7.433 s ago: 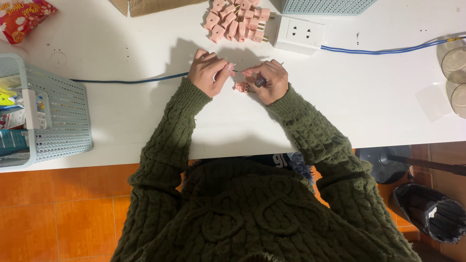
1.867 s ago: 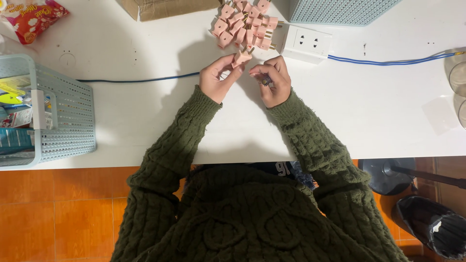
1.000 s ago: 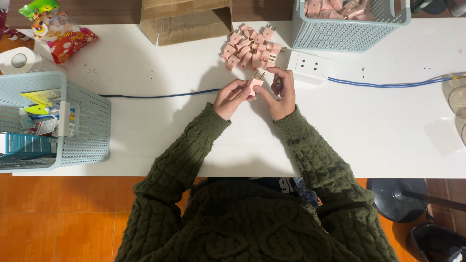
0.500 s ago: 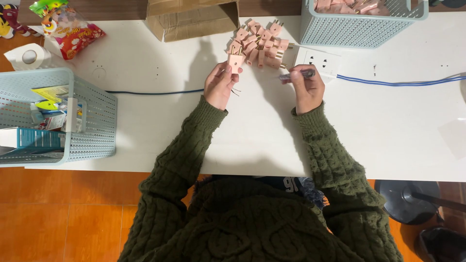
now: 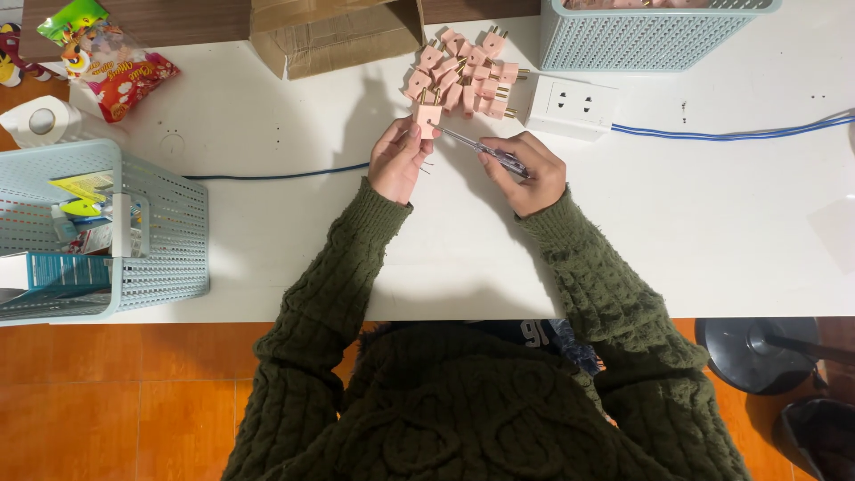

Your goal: Assembling small electrical plug components using a manual screwdriver

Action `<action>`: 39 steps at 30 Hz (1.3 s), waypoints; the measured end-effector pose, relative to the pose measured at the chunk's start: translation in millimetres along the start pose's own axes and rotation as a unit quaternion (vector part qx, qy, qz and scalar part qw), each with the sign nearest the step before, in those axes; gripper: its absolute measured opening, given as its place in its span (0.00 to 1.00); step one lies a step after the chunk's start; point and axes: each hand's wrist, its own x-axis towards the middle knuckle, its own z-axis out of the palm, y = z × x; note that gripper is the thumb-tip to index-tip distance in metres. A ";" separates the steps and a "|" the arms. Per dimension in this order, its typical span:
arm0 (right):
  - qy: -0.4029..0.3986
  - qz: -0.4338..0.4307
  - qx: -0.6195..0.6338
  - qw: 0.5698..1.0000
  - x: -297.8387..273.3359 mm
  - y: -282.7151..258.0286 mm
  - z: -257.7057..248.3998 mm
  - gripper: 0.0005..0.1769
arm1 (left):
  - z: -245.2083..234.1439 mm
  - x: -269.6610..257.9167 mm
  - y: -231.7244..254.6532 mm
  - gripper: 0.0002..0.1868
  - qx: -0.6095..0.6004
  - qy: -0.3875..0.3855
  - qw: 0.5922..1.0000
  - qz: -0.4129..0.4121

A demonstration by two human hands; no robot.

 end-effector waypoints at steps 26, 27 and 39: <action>-0.072 0.121 -0.085 0.986 -19.0 45.9 3.8 0.13 | 22.7 -17.0 0.3 0.15 0.276 0.046 0.937 0.208; -0.071 0.083 -0.109 0.988 -13.4 38.5 1.5 0.11 | 23.6 -17.1 0.6 0.15 0.278 0.047 0.935 0.215; -0.044 0.115 -0.076 0.989 -24.1 57.7 8.2 0.15 | 26.8 -18.0 7.0 0.13 0.293 0.047 0.925 0.236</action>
